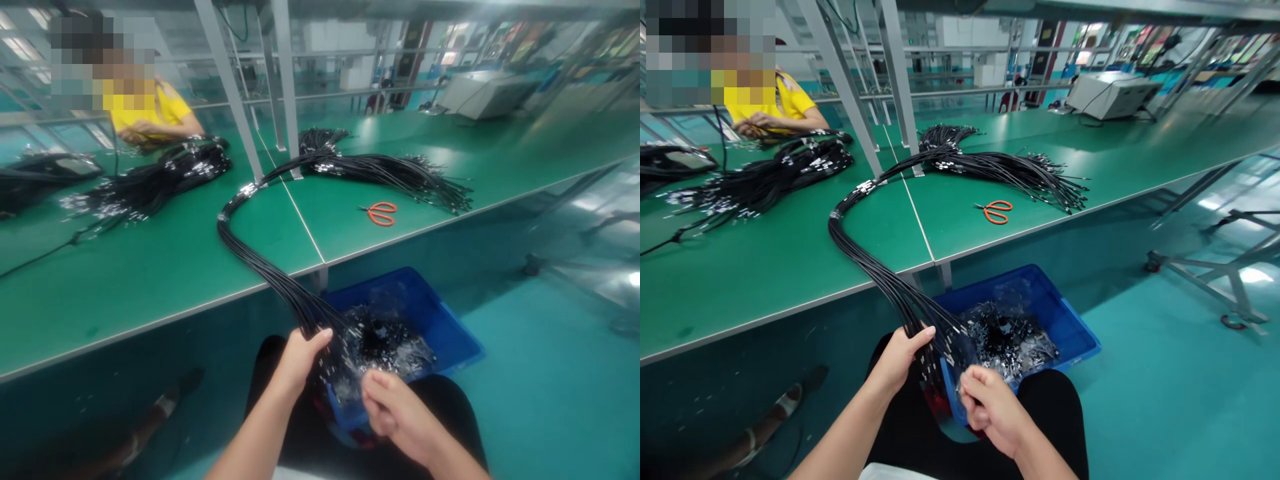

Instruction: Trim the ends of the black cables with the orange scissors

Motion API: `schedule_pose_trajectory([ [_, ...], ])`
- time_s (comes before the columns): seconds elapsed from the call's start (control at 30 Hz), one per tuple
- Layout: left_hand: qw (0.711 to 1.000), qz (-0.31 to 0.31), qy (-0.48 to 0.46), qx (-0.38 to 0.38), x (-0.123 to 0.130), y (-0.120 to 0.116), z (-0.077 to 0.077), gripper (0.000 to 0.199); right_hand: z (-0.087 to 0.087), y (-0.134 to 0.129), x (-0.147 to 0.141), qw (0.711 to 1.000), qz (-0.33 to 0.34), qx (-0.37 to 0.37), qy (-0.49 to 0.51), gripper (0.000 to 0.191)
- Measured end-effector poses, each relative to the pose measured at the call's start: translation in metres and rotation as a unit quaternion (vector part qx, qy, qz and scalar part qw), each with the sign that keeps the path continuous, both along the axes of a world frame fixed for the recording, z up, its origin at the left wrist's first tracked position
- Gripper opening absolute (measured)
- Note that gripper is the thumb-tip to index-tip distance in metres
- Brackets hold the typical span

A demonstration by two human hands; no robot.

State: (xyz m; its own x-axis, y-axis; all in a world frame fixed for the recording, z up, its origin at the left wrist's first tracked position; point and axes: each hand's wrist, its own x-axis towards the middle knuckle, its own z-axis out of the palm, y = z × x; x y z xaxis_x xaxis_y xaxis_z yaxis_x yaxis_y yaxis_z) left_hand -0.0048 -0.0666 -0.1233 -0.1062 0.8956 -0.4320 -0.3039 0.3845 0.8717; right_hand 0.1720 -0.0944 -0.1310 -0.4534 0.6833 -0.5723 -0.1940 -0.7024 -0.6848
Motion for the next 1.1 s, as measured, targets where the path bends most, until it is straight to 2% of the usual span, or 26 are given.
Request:
schedule_pose_trajectory([
  [0.13,1.0,0.001,-0.03,-0.007,0.006,0.003,0.003,0.027,0.001,-0.007,0.002,0.999,-0.043,0.003,0.008,0.033],
  [0.33,0.999,0.032,-0.008,-0.004,0.012,0.003,0.005,0.023,-0.007,-0.001,-0.033,0.997,-0.061,0.042,-0.008,0.035],
  [0.43,1.0,0.025,-0.011,0.001,0.01,0.002,0.005,0.022,-0.008,0.004,-0.04,0.996,-0.068,0.05,-0.015,0.04],
  [0.63,0.999,-0.011,-0.033,0.005,0.003,-0.005,0.007,0.025,0.001,0.004,-0.034,0.995,-0.094,0.043,-0.001,0.039],
  [0.9,0.999,0.021,0.011,0.025,0.013,0.0,0.003,0.025,0.0,0.006,-0.035,0.995,-0.101,0.021,0.005,0.037],
  [1.1,0.999,0.049,0.012,0.012,0.016,0.01,0.008,0.028,0.008,-0.008,-0.009,0.996,-0.094,0.0,0.012,0.034],
])
